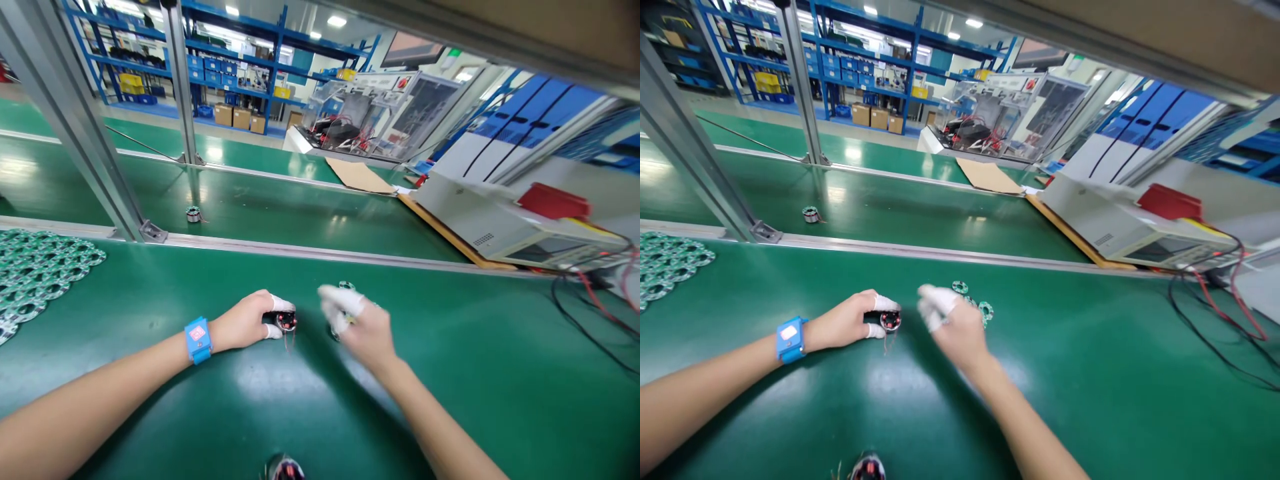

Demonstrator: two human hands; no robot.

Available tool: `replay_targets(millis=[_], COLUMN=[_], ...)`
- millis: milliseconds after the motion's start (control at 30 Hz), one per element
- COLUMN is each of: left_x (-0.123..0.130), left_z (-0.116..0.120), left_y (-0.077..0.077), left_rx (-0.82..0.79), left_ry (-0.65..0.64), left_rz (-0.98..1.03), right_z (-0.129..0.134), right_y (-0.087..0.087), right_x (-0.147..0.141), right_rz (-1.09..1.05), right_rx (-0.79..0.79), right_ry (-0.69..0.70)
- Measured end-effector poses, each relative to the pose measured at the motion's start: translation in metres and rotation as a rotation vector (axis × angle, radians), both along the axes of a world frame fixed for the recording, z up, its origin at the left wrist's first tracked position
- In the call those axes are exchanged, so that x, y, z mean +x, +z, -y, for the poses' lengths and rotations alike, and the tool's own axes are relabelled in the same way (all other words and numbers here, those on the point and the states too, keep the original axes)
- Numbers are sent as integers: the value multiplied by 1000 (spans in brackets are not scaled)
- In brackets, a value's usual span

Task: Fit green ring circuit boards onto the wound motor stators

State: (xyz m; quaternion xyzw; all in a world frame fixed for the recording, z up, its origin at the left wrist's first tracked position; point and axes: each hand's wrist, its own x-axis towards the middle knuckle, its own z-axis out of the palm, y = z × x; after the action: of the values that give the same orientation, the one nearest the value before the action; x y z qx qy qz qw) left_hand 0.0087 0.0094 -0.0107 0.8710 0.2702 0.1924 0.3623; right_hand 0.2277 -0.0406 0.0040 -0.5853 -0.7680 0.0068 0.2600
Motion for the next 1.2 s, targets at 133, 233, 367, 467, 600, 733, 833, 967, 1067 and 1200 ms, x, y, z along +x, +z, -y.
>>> replay_targets(millis=[133, 233, 367, 467, 600, 733, 833, 967, 1067, 1200], left_x=[0, -2, -1, 4, 8, 8, 9, 11, 12, 12], left_z=[0, -1, -3, -3, -1, 3, 8, 15, 15, 11], left_y=[-6, -1, 14, 22, 24, 25, 24, 14, 2, -6], left_rx=[-42, -37, -45, -56, -137, -194, -170, 161, 266, 261], left_ry=[47, 41, 239, 342, 288, 333, 333, 329, 295, 261], left_rz=[6, 4, 72, 159, 211, 280, 245, -47, -219, -245], right_z=[-40, -56, -53, -39, -21, -11, -9, -8, -4, 3], right_y=[9, 7, 4, 9, 15, 18, 20, 19, 14, 2], right_x=[49, 57, 27, -3, -29, -39, -38, -24, -15, -18], right_rz=[89, 50, -96, -320, -532, -369, -199, -172, -271, -303], right_rx=[-256, -282, -252, -211, -170, -221, -221, -286, -417, -417], right_ry=[-462, -369, -169, 8, 154, 84, -6, 2, 123, 205])
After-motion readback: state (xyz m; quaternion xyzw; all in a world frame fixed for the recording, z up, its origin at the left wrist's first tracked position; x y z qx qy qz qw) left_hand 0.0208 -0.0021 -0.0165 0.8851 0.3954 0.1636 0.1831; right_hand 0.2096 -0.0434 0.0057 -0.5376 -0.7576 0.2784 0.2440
